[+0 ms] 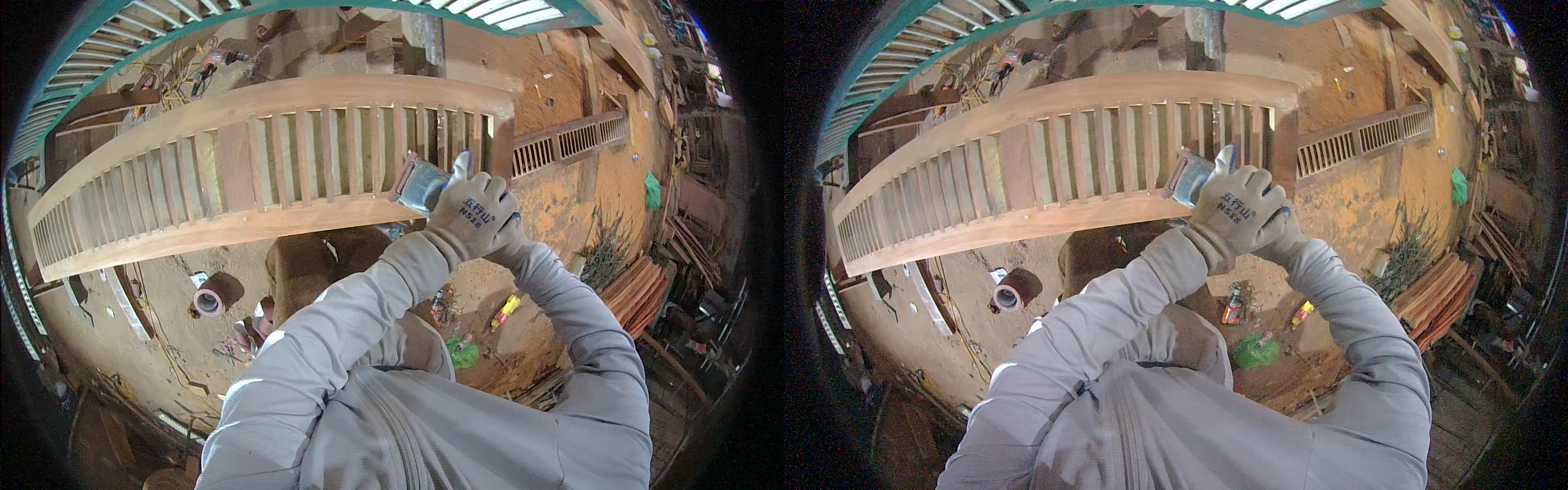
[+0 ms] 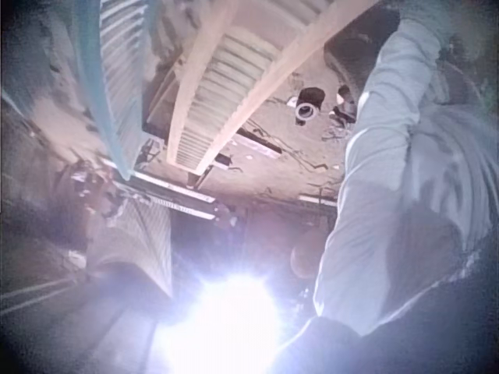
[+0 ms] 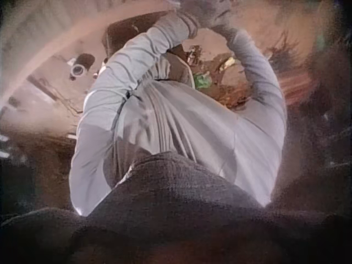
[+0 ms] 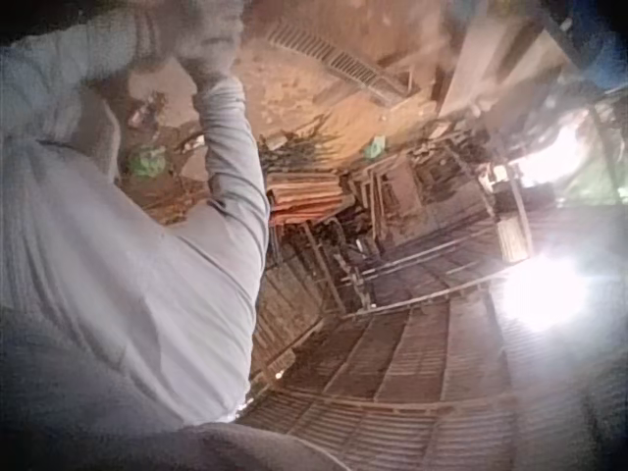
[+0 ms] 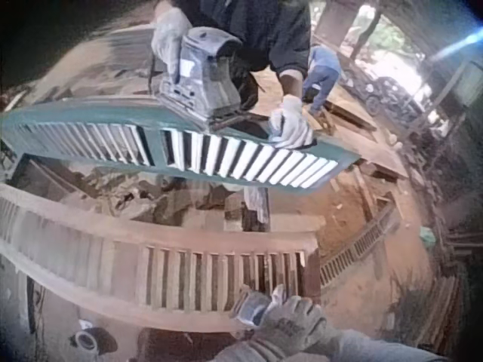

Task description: The person sands a long wooden slatted panel with a sanding block, moving back and forth along the surface. Another person is visible in the background performing a similar task on a separate piece.

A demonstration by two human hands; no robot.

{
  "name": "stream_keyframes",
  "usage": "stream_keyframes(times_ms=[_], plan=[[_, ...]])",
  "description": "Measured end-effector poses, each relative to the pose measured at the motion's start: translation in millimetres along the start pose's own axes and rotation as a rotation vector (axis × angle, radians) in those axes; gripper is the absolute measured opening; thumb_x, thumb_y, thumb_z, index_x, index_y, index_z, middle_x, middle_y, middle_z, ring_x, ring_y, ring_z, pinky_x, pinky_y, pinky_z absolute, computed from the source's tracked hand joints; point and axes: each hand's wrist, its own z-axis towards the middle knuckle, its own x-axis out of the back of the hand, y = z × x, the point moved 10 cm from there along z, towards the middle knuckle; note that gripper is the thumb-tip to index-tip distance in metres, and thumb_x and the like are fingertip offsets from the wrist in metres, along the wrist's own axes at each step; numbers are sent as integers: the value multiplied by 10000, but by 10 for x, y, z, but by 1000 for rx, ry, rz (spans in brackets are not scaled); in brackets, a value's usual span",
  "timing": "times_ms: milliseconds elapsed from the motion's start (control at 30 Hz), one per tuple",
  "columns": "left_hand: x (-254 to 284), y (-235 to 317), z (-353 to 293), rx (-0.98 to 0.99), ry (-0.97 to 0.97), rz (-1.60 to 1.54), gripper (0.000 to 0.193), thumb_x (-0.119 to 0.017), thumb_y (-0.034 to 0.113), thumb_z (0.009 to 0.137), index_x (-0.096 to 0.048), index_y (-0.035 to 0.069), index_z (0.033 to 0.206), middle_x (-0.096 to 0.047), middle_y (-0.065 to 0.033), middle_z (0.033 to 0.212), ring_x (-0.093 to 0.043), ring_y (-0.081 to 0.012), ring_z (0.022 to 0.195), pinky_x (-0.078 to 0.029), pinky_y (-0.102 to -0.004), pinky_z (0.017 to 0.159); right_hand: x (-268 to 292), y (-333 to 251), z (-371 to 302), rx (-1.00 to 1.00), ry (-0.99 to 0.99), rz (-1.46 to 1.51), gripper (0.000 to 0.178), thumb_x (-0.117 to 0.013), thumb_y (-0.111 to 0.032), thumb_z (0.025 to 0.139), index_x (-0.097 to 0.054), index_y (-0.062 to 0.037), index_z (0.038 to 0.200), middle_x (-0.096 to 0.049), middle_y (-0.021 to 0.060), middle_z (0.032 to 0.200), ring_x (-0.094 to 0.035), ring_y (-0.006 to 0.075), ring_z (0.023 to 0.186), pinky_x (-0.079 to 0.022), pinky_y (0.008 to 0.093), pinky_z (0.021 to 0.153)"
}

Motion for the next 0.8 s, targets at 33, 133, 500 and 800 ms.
stream_keyframes(times_ms=[33,133,500,800], plan=[[45,-76,-65,34,-5,-37,354,-643,456,880,-705,136,1018,-634,-97,915,-658,-299,914,-462,-563,976,-54,-93,42,3,1,36,324,-808,-253,822,-708,-105,1092,-713,69,1148,-694,237,1039,-576,398,898],[314,-457,-420,124,-88,-72,431,-611,528,903,-701,136,1058,-643,-109,966,-657,-315,946,-476,-531,885,-319,-454,346,15,24,263,372,-819,-290,811,-700,-104,1111,-708,73,1161,-686,250,1059,-566,398,922],[2330,-1625,-2385,229,51,137,426,-644,229,765,-644,-5,1121,-681,-246,1223,-670,-444,1096,-535,-514,983,-1300,-3080,1676,474,87,560,370,-637,-266,845,-661,-136,1190,-654,145,1261,-574,336,1240,-421,468,1113],[1785,-1171,-1779,195,46,149,433,-666,247,727,-679,1,1083,-701,-203,1097,-690,-405,947,-570,-489,876,-1051,-2463,1174,470,168,363,330,-630,-248,858,-662,-130,1164,-673,104,1227,-608,301,1184,-414,452,1122]])
